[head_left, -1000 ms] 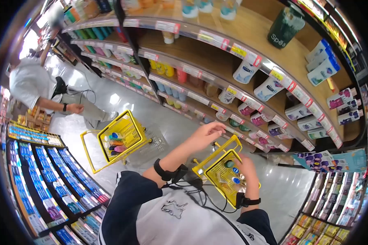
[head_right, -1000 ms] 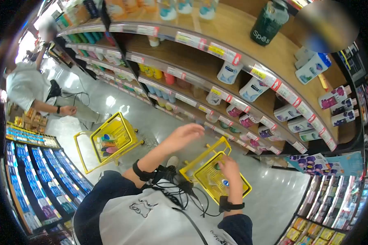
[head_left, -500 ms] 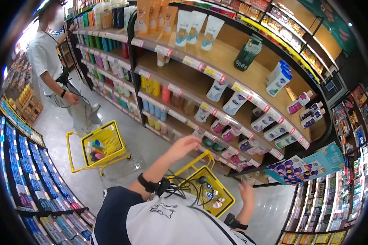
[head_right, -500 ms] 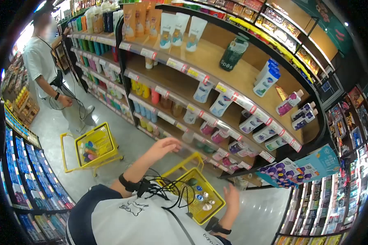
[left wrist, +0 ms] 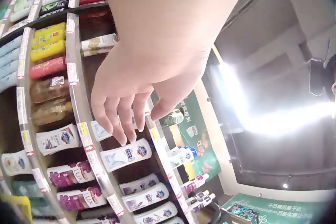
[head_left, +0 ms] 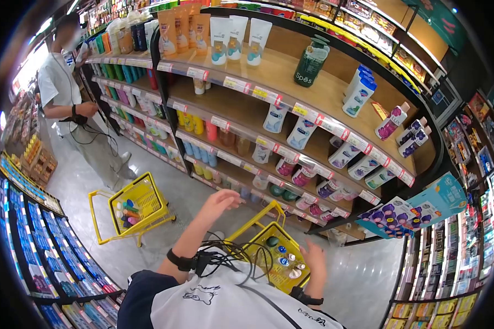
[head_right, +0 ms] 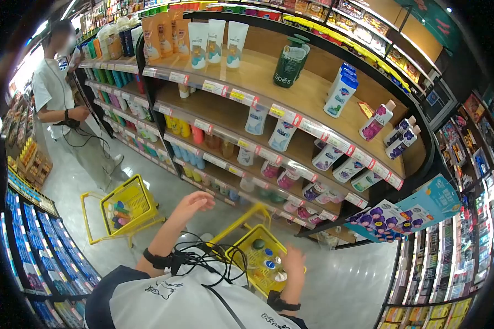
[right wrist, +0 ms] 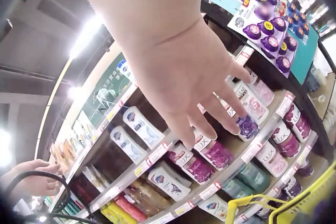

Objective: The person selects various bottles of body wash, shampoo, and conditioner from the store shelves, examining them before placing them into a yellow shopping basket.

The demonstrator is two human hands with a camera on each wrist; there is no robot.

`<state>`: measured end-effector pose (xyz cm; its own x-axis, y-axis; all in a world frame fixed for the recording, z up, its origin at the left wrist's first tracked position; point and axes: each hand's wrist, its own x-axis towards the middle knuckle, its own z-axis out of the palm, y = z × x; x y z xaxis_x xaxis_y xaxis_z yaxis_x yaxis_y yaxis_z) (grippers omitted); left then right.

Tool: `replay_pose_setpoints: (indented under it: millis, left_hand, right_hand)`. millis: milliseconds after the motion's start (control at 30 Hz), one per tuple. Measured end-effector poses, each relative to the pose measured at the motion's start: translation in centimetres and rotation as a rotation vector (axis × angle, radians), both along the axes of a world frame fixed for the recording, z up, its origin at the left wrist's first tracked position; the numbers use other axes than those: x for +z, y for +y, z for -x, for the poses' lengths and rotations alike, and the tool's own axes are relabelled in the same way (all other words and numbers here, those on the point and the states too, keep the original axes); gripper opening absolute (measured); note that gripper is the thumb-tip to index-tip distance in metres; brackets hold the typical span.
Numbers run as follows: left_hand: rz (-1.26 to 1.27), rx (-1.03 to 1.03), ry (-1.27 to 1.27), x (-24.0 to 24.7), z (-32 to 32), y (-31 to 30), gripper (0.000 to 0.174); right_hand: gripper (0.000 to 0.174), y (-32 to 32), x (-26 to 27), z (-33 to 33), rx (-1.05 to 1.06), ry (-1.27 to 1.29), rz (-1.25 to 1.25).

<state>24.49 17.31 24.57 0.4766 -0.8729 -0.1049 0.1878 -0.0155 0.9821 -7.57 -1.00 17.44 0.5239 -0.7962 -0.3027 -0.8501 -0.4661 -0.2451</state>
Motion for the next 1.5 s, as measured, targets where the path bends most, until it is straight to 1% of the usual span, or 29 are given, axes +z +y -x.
replay_pose_setpoints:
  millis: [133,233,267,300,333,400,533,567,600,633,667,767,800,833,867,900,933,1000,1067,1133,1167,1200,1267,1300,1333,1433,1500]
  left_hand:
    - [-0.034,-0.032,0.043,-0.6,-2.0,-0.8,0.026]
    - [-0.034,-0.083,0.020,-0.7,-4.4,-2.5,0.026]
    - [0.009,-0.080,0.049,-0.8,-5.1,-3.2,0.025]
    - [0.053,-0.076,0.077,-1.0,-5.8,-3.9,0.024]
    - [0.104,-0.067,0.111,-1.4,-6.4,-4.6,0.022]
    - [0.079,-0.056,0.160,-3.0,-7.7,-6.2,0.021]
    - [0.099,-0.045,0.198,-5.6,-10.1,-7.5,0.020]
    - [0.120,-0.018,0.251,-6.8,-10.6,-7.5,0.019]
    - [0.085,-0.006,0.277,-8.3,-11.5,-7.3,0.020]
    - [0.050,0.002,0.308,-10.2,-12.4,-7.0,0.020]
    - [0.013,0.010,0.337,-12.4,-13.4,-6.8,0.020]
    - [-0.112,0.080,0.462,-20.4,-17.0,-5.5,0.023]
    - [-0.130,0.182,0.353,-23.3,-17.9,-4.9,0.022]
    - [-0.154,0.277,0.233,-26.2,-19.0,-4.4,0.022]
    - [-0.170,0.372,0.279,-29.3,-19.9,-3.5,0.023]
    - [-0.181,0.468,0.318,-32.3,-20.6,-2.9,0.023]
    - [-0.205,0.514,0.328,-34.6,-21.2,-2.3,0.024]
    - [-0.245,0.604,0.355,-38.1,-21.9,-1.3,0.025]
    - [-0.310,0.592,0.411,-40.4,-22.7,-0.6,0.026]
    - [-0.404,0.566,0.459,-42.0,-23.7,-0.7,0.026]
    - [-0.352,0.611,0.495,-43.9,-23.8,-1.1,0.025]
    - [-0.356,0.623,0.502,-45.1,-23.7,-1.3,0.025]
    - [-0.356,0.645,0.502,-46.4,-24.7,-1.7,0.024]
    - [-0.367,0.631,0.413,-46.8,-25.1,-1.8,0.023]
    - [-0.374,0.623,0.418,-47.6,-25.1,-1.8,0.022]
    - [-0.384,0.582,0.438,-49.5,-25.2,-2.3,0.022]
    - [-0.405,0.531,0.448,-50.1,-25.3,-2.5,0.022]
  right_hand:
    - [0.044,0.3,-1.2,-1.1,0.033,-0.067,-0.008]
    - [0.042,0.5,-1.3,-3.1,0.045,-0.112,-0.023]
    - [0.042,0.4,-0.8,-4.0,0.052,-0.116,-0.027]
    - [0.040,0.7,0.8,-5.4,0.032,-0.156,-0.016]
    - [0.040,0.7,0.7,-6.4,0.044,-0.180,0.001]
    - [0.039,0.6,0.3,-8.2,0.077,-0.220,0.040]
    - [0.039,0.7,-0.2,-13.3,0.198,-0.177,-0.052]
    - [0.038,0.5,-0.5,-14.7,0.223,-0.185,-0.083]
    - [0.038,0.7,-1.0,-16.2,0.243,-0.192,-0.119]
    - [0.035,1.0,0.2,-18.9,0.202,-0.102,-0.215]
    - [0.035,0.7,-0.8,-20.9,0.248,-0.119,-0.221]
    - [0.032,1.1,-5.2,-26.3,0.355,-0.178,-0.257]
    - [0.030,1.1,-6.8,-28.5,0.377,-0.200,-0.272]
    - [0.030,1.0,-8.8,-30.7,0.475,-0.212,-0.256]
    - [0.029,1.0,-11.0,-33.0,0.564,-0.237,-0.239]
    - [0.028,1.0,-13.3,-35.3,0.590,-0.267,-0.252]
    - [0.028,1.0,-15.6,-37.6,0.616,-0.298,-0.261]
    - [0.027,0.5,-20.7,-41.9,0.567,-0.346,-0.305]
    - [0.026,-0.7,-27.1,-45.7,0.369,-0.448,-0.445]
    - [0.034,-2.6,-32.8,-49.9,0.166,-0.596,-0.690]
    - [0.039,-2.9,-34.8,-51.7,0.070,-0.686,-0.683]
    - [0.045,-3.3,-36.4,-53.9,-0.016,-0.774,-0.676]
    - [0.058,-4.9,-39.2,-58.3,-0.019,-0.834,-0.584]
    - [0.063,-5.3,-40.3,-60.3,0.003,-0.852,-0.535]
    - [0.067,-5.6,-41.1,-62.0,0.022,-0.873,-0.478]
    - [0.078,-5.6,-43.1,-66.1,-0.091,-0.915,-0.537]
    - [0.082,-5.2,-43.1,-67.5,-0.136,-0.932,-0.532]
